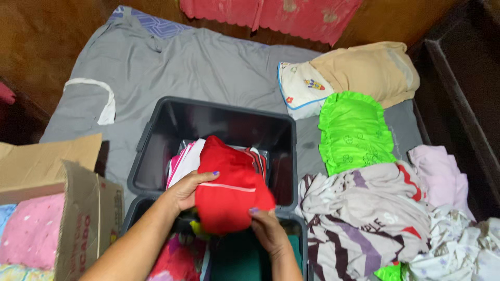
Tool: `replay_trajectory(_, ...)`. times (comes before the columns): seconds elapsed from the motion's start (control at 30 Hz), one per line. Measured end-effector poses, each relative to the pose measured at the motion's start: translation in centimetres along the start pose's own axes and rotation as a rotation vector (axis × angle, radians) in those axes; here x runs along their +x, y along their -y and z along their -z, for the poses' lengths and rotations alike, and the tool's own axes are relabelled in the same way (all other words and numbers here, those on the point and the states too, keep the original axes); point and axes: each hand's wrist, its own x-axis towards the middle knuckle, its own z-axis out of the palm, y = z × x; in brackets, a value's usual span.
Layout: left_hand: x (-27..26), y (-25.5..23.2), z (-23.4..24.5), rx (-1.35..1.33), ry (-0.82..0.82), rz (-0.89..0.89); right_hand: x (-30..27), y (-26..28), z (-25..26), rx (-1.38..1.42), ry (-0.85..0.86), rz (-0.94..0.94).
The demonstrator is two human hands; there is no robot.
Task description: The person transfers folded clothes from a cardboard box into a black plastic storage bin on a bed. They repeatedly pick up items, place them in the bin, and occasionally adjust the stack. The task continues until the box is mostly empty and the bin is filled with clothes.
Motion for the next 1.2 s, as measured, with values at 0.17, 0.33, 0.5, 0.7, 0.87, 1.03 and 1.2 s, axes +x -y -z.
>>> replay_trajectory(0.17, 6.0, -3.3, -3.3, 0.105, 0.046, -0.167, 6.2, 4.7, 1.2, -0.457, -0.027, 0.151)
replay_trajectory(0.33, 13.7, -2.9, -2.5, 0.125, 0.075, -0.316, 9.6, 7.9, 2.6, -0.422, -0.087, 0.282)
replay_trajectory(0.5, 22.7, 5.9, 3.1, 0.582, -0.358, -0.262, 9.6, 4.2, 8.8, -1.062, -0.577, 0.099)
replay_trajectory(0.7, 24.6, 13.5, 10.1, 0.316, -0.410, -0.133, 6.6, -0.8, 12.9, -1.238, -0.628, 0.282)
replay_trajectory(0.87, 18.8, 8.0, 8.6, 0.480, -0.517, -0.162, 6.6, -2.8, 6.5, -1.054, -0.547, 0.252)
replay_trajectory(1.03, 10.2, 2.8, 5.6, 0.413, -0.359, -0.350, 8.0, -5.4, -3.3, -1.037, -0.280, 0.367)
replay_trajectory(1.2, -0.5, -0.8, 6.6, 0.261, -0.305, -0.564, 7.3, -9.8, -14.4, -0.933, -0.082, 0.434)
